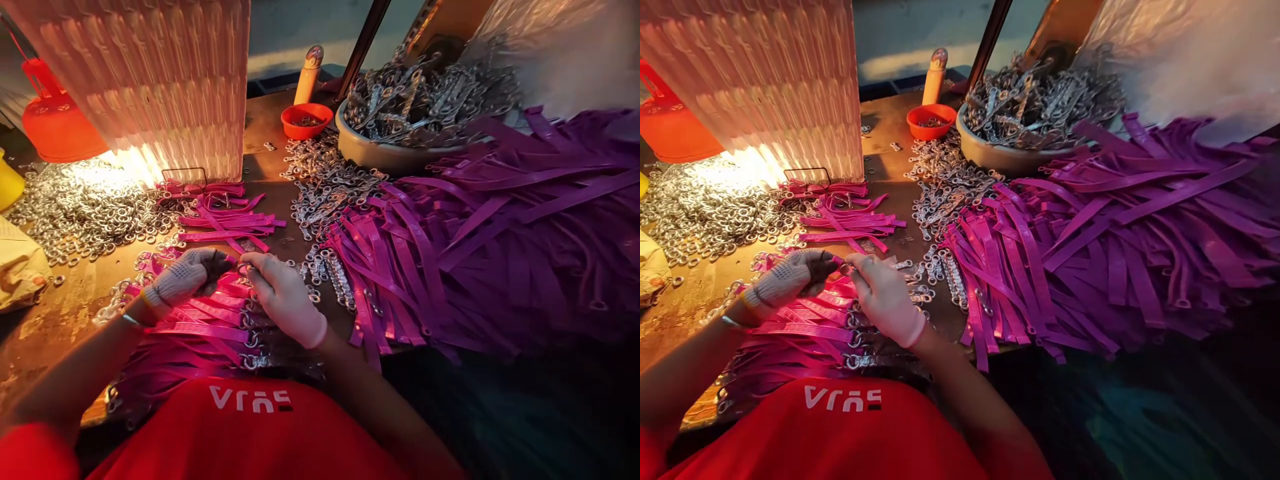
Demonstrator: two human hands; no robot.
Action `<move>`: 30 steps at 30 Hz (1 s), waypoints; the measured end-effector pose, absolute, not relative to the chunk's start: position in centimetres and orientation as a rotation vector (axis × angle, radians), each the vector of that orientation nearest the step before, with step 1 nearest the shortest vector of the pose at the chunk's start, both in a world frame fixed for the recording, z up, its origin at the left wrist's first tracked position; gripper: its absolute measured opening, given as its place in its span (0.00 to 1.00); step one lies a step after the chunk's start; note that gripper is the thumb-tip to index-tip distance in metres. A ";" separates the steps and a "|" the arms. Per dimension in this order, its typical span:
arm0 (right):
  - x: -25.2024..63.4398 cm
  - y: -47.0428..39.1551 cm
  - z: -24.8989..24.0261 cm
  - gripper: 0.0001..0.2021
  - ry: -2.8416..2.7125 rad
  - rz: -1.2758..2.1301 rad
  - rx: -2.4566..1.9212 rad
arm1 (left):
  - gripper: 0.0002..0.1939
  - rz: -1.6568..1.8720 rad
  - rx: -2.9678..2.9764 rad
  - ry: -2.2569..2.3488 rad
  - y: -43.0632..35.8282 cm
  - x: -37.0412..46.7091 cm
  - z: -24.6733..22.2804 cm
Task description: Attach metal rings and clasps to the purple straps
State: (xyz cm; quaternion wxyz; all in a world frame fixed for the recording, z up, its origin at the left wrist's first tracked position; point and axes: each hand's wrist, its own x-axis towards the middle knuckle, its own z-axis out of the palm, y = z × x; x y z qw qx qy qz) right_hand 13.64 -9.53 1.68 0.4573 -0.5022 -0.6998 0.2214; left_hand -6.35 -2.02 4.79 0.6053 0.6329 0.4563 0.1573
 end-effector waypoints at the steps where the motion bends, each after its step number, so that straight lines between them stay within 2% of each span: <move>1: 13.0 -9.4 1.8 0.15 -1.787 0.528 -1.252 | 0.18 0.414 1.329 1.032 -3.2 -6.9 4.9; 5: 11.3 -9.6 2.4 0.16 -2.063 0.385 -1.410 | 0.19 0.554 1.085 1.050 -6.1 -7.4 4.5; 11: 10.6 -10.3 3.0 0.14 -2.281 0.196 -1.510 | 0.21 0.565 1.118 1.028 -6.8 -7.5 4.0; 14: 10.3 -10.5 2.4 0.14 -2.249 0.095 -1.571 | 0.20 0.526 1.323 1.084 -6.8 -7.6 4.3; 18: 9.7 -10.6 1.1 0.14 -2.249 -0.045 -1.626 | 0.16 0.500 1.885 1.115 -6.7 -7.9 4.2; 20: 9.6 -10.6 0.7 0.14 -2.252 -0.054 -1.622 | 0.13 0.466 1.990 1.101 -6.6 -8.3 3.8; 25: 9.5 -10.8 0.7 0.14 -2.327 -0.072 -1.534 | 0.08 0.364 1.783 1.003 -5.8 -9.3 2.8; 30: 9.1 -10.3 0.4 0.12 -2.296 0.057 -1.558 | 0.07 0.279 1.949 0.835 -4.6 -9.5 2.1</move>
